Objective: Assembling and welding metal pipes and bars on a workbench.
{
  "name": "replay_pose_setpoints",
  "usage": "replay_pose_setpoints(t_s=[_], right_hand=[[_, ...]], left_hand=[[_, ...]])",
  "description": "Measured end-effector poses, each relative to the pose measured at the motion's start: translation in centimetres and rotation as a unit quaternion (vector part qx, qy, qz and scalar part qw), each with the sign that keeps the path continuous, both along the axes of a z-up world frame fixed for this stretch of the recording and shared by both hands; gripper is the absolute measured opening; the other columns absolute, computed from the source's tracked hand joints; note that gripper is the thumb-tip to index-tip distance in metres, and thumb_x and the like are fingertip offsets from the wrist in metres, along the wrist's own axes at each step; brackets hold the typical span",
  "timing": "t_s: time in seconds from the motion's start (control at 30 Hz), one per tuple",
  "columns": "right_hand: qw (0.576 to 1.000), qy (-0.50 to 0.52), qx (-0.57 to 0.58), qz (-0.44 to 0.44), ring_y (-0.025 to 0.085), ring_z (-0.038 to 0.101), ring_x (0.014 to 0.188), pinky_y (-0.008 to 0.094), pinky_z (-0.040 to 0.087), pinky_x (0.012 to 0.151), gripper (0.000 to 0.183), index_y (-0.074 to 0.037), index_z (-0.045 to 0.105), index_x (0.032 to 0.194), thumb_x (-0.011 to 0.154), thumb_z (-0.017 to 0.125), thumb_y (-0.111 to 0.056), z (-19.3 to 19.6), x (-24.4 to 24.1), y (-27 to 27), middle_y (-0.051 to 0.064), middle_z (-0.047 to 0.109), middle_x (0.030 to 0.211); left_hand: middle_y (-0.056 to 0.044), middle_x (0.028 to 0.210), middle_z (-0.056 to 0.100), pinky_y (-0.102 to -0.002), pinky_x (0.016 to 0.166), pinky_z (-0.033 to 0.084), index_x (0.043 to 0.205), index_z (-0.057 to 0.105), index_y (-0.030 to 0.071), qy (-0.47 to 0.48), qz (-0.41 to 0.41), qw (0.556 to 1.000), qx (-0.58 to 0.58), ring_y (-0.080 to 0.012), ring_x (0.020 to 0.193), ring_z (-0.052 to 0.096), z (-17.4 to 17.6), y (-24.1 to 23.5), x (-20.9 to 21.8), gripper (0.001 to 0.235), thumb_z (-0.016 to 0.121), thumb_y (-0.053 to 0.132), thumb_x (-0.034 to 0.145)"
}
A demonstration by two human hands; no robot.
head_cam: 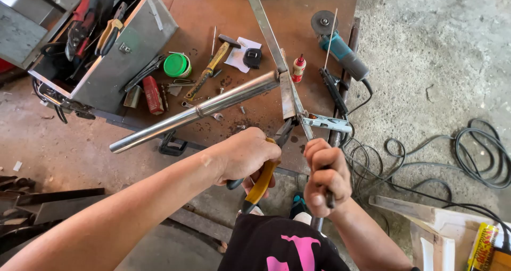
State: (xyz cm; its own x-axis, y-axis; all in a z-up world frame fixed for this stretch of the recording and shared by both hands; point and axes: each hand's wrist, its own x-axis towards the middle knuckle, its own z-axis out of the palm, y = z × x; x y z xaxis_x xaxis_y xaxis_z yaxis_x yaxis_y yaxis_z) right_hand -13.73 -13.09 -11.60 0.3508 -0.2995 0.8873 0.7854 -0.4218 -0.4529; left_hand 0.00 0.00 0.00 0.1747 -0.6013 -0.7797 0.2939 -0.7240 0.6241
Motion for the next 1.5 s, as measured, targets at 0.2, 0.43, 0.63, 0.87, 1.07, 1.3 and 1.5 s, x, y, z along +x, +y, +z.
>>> replay_pose_setpoints(t_s=[0.2,0.43,0.63,0.87,1.07,1.3,1.5], right_hand=[[0.983,0.028,-0.181,-0.032,0.028,0.052,0.082,0.051,0.052,0.076,0.032,-0.005,0.046,0.093,0.106,0.06,-0.03,-2.1,-0.1,0.0,0.013,0.044,0.095],[0.996,0.051,-0.066,-0.038,0.029,0.061,0.094,0.052,0.06,0.092,0.041,-0.007,0.045,0.094,0.112,0.045,-0.044,-1.4,-0.4,-0.2,0.011,0.052,0.101],[0.996,0.061,-0.062,0.019,0.031,0.062,0.098,0.057,0.061,0.099,0.046,-0.007,0.044,0.095,0.111,0.04,-0.05,0.5,-0.8,-1.4,0.014,0.057,0.103],[0.982,0.187,0.015,0.027,0.023,0.064,0.086,0.054,0.06,0.102,0.032,-0.004,0.046,0.099,0.119,0.037,-0.028,4.7,1.3,-3.1,0.013,0.059,0.093],[0.914,0.405,0.008,-0.003,0.011,0.064,0.069,0.036,0.063,0.072,0.032,-0.001,0.05,0.098,0.116,0.042,-0.026,9.9,7.2,-5.9,0.004,0.057,0.073],[0.906,0.411,0.067,0.072,0.011,0.057,0.056,0.027,0.056,0.051,0.031,-0.004,0.048,0.094,0.115,0.046,-0.027,9.2,10.0,-7.6,0.001,0.051,0.068],[0.948,0.283,0.145,0.002,0.004,0.047,0.062,0.02,0.037,0.052,0.027,-0.006,0.053,0.097,0.119,0.048,-0.021,6.0,0.6,-7.4,0.001,0.055,0.081]], left_hand=[[-0.02,0.074,0.072,-0.04,0.045,0.058,0.084,0.064,-0.007,0.003,0.003,1.0,0.003,-0.0334,0.061,0.076,0.6,0.1,0.0,0.025,0.053,0.015,0.089],[-0.019,0.074,0.072,-0.041,0.046,0.058,0.085,0.064,-0.005,0.004,0.002,1.0,0.006,-0.0338,0.061,0.076,0.4,0.0,-0.1,0.025,0.053,0.016,0.089],[-0.02,0.074,0.072,-0.041,0.044,0.056,0.085,0.065,-0.007,0.007,0.001,1.0,0.0,-0.0343,0.06,0.076,0.0,0.0,0.0,0.026,0.053,0.016,0.089],[-0.02,0.073,0.073,-0.041,0.045,0.058,0.085,0.066,-0.01,-0.005,-0.005,1.0,0.0,-0.0338,0.061,0.077,-0.2,0.0,-0.3,0.031,0.054,0.018,0.089],[-0.021,0.074,0.072,-0.041,0.044,0.054,0.082,0.065,-0.007,-0.003,0.022,1.0,-0.016,-0.0314,0.055,0.073,-0.3,0.3,-0.4,0.029,0.055,0.019,0.09],[-0.022,0.073,0.073,-0.039,0.048,0.056,0.079,0.066,-0.007,0.065,0.039,0.997,-0.034,-0.0284,0.055,0.072,-0.1,1.0,0.2,0.032,0.053,0.02,0.091],[-0.016,0.082,0.072,-0.03,0.062,0.059,0.085,0.066,-0.004,0.045,0.087,0.989,-0.113,-0.0218,0.073,0.081,-5.2,4.2,-0.4,0.026,0.061,0.019,0.095]])
